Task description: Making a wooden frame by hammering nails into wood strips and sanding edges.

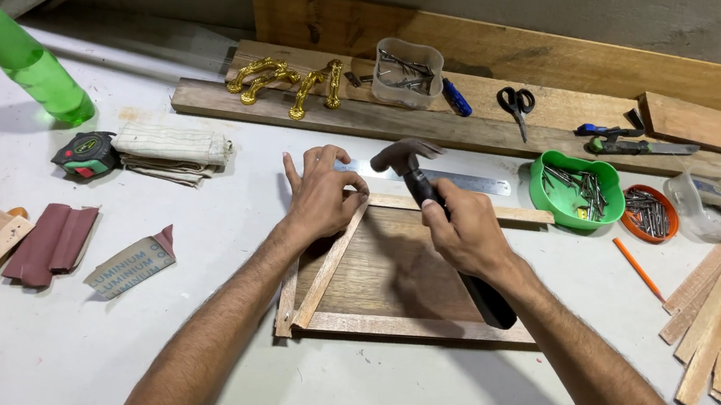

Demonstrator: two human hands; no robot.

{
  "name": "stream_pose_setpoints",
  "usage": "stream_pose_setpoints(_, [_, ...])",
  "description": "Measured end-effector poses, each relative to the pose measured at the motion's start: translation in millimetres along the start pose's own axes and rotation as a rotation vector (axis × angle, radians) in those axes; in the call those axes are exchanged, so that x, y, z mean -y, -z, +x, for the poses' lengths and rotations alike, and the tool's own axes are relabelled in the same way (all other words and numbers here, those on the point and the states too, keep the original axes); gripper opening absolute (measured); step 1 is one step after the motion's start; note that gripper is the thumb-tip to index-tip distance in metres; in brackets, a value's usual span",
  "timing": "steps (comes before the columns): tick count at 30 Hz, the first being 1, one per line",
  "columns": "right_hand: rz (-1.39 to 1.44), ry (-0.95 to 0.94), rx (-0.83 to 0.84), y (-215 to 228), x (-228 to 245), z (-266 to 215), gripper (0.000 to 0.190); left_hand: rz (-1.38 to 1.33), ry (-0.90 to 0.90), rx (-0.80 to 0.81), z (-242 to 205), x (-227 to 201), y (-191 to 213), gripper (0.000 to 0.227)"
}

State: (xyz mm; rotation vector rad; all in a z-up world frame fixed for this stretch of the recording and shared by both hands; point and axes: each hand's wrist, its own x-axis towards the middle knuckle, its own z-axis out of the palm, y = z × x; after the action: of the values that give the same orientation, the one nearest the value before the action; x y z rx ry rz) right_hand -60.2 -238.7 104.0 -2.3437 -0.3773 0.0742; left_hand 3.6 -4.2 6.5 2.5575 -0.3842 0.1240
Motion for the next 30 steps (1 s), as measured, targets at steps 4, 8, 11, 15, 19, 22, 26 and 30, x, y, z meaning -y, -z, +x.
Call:
stream_pose_setpoints(4, [-0.081, 0.311, -0.200, -4, -3, -3, 0.023, -0.019, 0.017, -0.002, 2, 0, -1, 0.008])
stream_pose_setpoints(8, [-0.068, 0.181, -0.027, -32, -29, -2, 0.022, -0.023, 0.017, 0.000, 1, 3, -3, 0.009])
stream_pose_setpoints(11, [-0.130, 0.062, 0.067, -30, -21, 0, 0.022, -0.031, 0.022, -0.005, 0, 0, 1, 0.012])
stream_pose_setpoints(15, [-0.066, 0.039, 0.006, -13, -11, -2, 0.025, -0.034, 0.025, 0.006, -1, -1, 2, 0.009])
stream_pose_setpoints(19, [-0.092, 0.247, -0.157, -12, 3, -9, 0.025, -0.034, 0.006, -0.010, 0, 2, -1, 0.009])
stream_pose_setpoints(22, [-0.179, 0.181, -0.095, -31, -18, -6, 0.026, -0.035, 0.036, 0.025, 1, 1, -1, 0.012])
stream_pose_setpoints(26, [-0.138, -0.055, 0.044, -26, -15, -3, 0.026, -0.039, 0.033, 0.007, 1, 1, -3, 0.017])
stream_pose_setpoints(30, [-0.099, -0.073, 0.004, -15, -22, -2, 0.029, -0.007, -0.022, -0.077, -9, 0, -3, 0.021])
